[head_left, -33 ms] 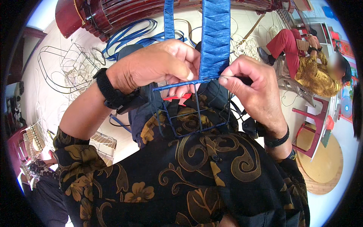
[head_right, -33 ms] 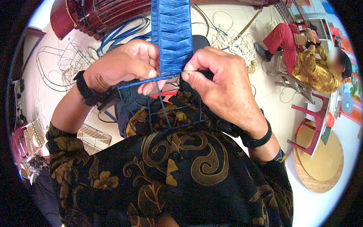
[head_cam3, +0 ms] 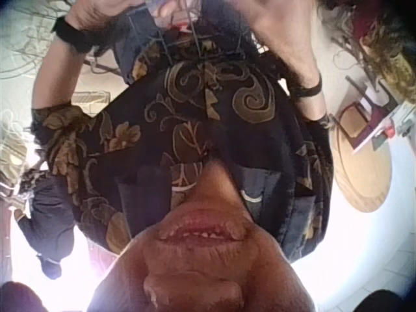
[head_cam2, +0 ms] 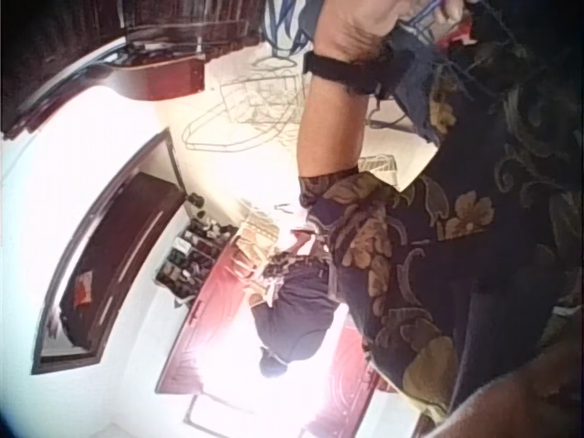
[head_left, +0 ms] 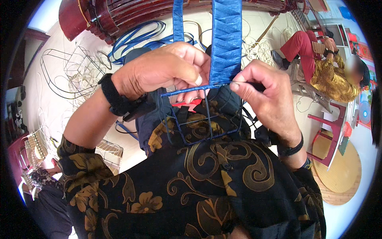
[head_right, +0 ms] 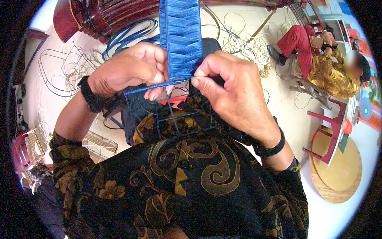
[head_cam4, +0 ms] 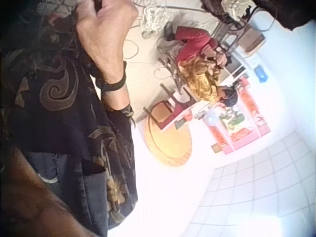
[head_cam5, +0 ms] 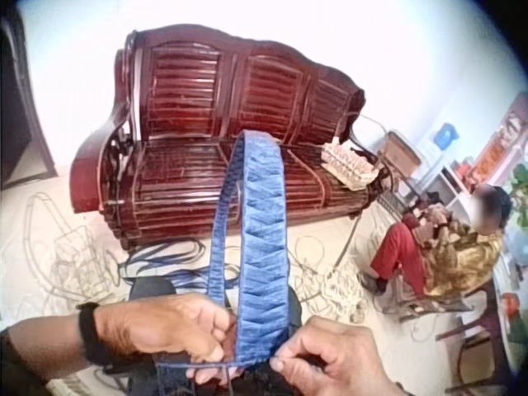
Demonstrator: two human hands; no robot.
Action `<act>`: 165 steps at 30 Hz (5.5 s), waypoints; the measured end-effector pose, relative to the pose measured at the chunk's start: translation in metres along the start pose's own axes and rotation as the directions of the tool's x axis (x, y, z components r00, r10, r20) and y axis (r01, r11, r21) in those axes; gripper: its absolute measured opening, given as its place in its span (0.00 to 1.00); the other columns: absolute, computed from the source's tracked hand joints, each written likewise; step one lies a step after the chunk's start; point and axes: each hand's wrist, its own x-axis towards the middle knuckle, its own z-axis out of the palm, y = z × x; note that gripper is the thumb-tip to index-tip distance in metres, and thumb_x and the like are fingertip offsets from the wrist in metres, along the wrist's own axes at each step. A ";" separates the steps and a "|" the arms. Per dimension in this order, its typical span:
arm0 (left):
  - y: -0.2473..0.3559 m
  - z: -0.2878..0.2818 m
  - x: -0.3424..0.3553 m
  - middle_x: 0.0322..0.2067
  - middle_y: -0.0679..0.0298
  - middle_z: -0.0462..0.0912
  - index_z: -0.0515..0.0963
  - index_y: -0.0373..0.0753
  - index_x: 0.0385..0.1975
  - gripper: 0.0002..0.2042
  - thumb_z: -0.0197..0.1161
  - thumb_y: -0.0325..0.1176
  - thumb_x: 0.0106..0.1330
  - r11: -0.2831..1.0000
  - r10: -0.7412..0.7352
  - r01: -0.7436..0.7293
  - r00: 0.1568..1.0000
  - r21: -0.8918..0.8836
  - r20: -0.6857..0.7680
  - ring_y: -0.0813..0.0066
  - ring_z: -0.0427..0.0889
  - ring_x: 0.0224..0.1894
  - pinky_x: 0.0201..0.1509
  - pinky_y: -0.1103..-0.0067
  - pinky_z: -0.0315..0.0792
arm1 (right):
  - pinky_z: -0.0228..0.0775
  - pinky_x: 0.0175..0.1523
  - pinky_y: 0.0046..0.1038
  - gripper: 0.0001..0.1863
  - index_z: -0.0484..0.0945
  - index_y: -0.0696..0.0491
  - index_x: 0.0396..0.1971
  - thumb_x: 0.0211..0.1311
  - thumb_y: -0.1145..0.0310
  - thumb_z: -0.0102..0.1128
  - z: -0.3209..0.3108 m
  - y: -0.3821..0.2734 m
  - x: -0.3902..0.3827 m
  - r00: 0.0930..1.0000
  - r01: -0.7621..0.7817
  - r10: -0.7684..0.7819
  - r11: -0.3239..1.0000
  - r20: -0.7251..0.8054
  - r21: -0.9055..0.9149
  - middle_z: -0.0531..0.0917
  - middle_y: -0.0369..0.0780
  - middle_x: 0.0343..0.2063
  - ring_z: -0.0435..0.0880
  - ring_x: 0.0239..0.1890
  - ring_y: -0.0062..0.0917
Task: The person weaves a basket by wrapping blue plastic strips around a wire frame by hand.
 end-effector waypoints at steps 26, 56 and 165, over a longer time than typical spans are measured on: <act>0.024 0.020 -0.009 0.23 0.59 0.83 0.78 0.29 0.32 0.09 0.65 0.30 0.61 0.966 -0.113 0.160 0.967 0.201 -0.228 0.77 0.79 0.18 0.22 0.84 0.71 | 0.68 0.32 0.27 0.04 0.84 0.55 0.28 0.51 0.77 0.71 -0.004 -0.001 0.018 0.972 0.235 -0.232 0.965 0.038 -0.115 0.79 0.38 0.23 0.80 0.27 0.26; 0.018 0.013 -0.010 0.21 0.56 0.81 0.74 0.32 0.26 0.09 0.66 0.30 0.60 0.994 -0.106 0.099 0.978 -0.045 -0.179 0.79 0.71 0.13 0.15 0.83 0.61 | 0.66 0.19 0.25 0.07 0.78 0.56 0.25 0.44 0.74 0.65 0.024 -0.006 -0.010 0.756 0.574 -0.655 0.658 0.005 -0.488 0.68 0.35 0.23 0.75 0.22 0.22; 0.007 0.077 -0.013 0.27 0.57 0.73 0.72 0.38 0.32 0.06 0.61 0.23 0.58 -0.167 0.662 0.164 0.749 0.972 -0.012 0.54 0.75 0.27 0.31 0.65 0.68 | 0.63 0.38 0.32 0.08 0.81 0.54 0.28 0.46 0.79 0.69 0.020 0.016 0.007 0.826 0.460 -0.517 0.849 -0.226 -0.260 0.77 0.38 0.25 0.75 0.29 0.32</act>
